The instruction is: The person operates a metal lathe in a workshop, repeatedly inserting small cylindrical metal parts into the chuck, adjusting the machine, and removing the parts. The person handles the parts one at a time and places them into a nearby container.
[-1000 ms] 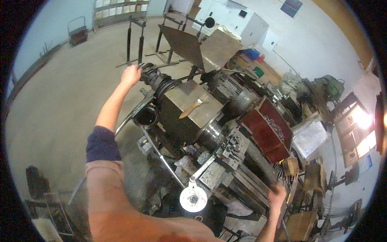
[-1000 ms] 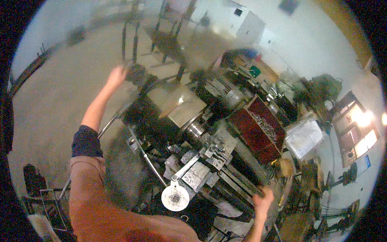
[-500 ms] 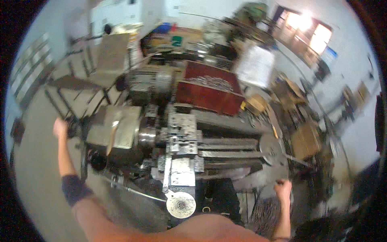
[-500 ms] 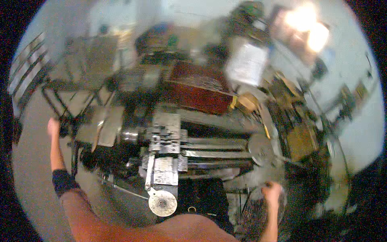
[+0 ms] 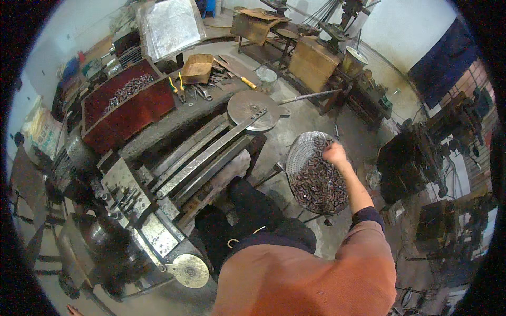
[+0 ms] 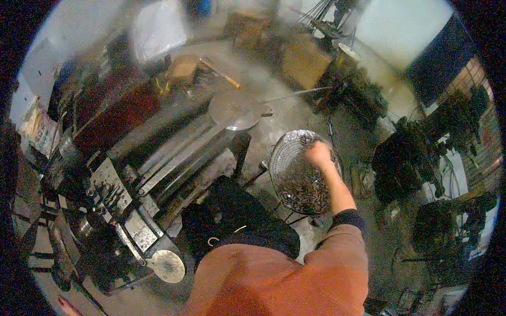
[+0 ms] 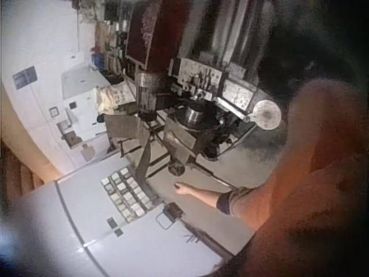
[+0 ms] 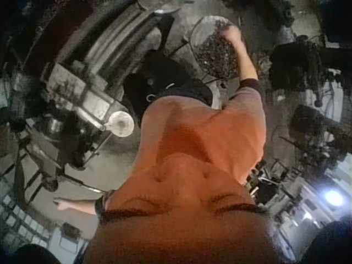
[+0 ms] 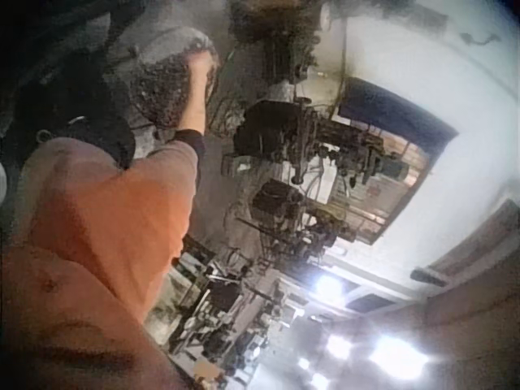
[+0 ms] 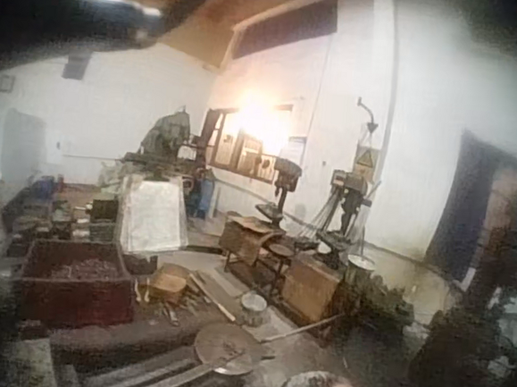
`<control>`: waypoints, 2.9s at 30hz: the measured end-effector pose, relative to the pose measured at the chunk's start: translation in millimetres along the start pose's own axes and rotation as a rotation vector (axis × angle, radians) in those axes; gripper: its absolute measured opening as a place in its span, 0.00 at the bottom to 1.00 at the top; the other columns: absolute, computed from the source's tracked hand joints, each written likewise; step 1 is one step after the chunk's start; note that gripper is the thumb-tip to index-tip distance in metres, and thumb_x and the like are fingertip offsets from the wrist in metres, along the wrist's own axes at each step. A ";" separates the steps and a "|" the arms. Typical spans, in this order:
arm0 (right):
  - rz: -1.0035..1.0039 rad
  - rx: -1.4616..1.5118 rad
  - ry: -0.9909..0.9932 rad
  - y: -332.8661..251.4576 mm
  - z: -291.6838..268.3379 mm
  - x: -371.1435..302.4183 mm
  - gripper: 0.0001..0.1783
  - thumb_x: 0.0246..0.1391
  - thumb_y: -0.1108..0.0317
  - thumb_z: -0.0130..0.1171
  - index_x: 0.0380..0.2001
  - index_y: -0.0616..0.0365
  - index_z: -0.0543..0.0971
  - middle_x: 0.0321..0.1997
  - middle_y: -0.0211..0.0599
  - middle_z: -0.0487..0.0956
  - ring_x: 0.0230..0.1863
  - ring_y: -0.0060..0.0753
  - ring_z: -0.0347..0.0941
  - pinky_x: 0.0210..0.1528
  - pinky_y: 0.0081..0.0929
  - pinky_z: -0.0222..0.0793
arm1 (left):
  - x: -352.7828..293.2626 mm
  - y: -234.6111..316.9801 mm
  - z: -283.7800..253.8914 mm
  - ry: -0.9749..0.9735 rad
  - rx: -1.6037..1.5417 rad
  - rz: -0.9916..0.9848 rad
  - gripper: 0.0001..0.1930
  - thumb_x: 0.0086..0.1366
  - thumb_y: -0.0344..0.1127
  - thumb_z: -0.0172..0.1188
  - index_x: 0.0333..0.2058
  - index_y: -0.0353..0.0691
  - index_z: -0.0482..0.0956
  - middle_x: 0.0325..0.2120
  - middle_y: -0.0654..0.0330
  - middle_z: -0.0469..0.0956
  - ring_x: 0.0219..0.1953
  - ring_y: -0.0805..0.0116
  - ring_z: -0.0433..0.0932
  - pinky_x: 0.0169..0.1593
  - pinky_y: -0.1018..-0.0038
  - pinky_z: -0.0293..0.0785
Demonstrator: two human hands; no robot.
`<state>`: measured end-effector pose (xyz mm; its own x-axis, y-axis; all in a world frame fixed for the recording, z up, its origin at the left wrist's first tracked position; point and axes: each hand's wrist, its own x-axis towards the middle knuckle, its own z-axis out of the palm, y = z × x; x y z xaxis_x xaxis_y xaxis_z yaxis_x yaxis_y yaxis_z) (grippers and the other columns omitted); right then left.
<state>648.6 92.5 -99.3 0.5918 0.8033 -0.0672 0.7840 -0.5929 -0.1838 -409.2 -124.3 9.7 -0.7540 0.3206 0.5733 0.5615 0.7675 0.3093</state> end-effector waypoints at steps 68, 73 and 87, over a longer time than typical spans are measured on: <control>-2.057 -0.145 -0.058 -547.6 -18.9 -311.9 0.14 0.27 0.64 0.56 0.24 0.50 0.83 0.34 0.37 0.79 0.45 0.38 0.70 0.48 0.34 0.65 | -221.7 141.1 -156.2 -0.479 -0.207 0.183 0.18 0.55 0.36 0.56 0.45 0.37 0.72 0.30 0.47 0.77 0.33 0.49 0.76 0.37 0.59 0.72; -1.869 -0.291 -0.117 -569.2 2.0 -319.8 0.16 0.26 0.61 0.58 0.27 0.45 0.84 0.36 0.38 0.79 0.48 0.36 0.69 0.54 0.34 0.59 | -276.2 9.3 -198.9 -0.494 0.178 -0.067 0.18 0.54 0.36 0.57 0.43 0.35 0.73 0.25 0.46 0.76 0.31 0.49 0.76 0.35 0.60 0.70; -1.991 -0.292 -0.201 -570.4 1.4 -321.7 0.23 0.27 0.57 0.59 0.35 0.41 0.82 0.38 0.39 0.78 0.47 0.38 0.69 0.54 0.38 0.58 | -344.5 -29.5 -169.2 -0.448 0.193 -0.248 0.06 0.47 0.28 0.54 0.26 0.34 0.73 0.22 0.43 0.73 0.30 0.43 0.73 0.36 0.54 0.69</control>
<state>10.8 172.4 25.8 -0.9739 0.2030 -0.1017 0.2034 0.9791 0.0061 -108.3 -351.4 -68.6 -0.9509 0.2897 0.1088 0.3074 0.9246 0.2250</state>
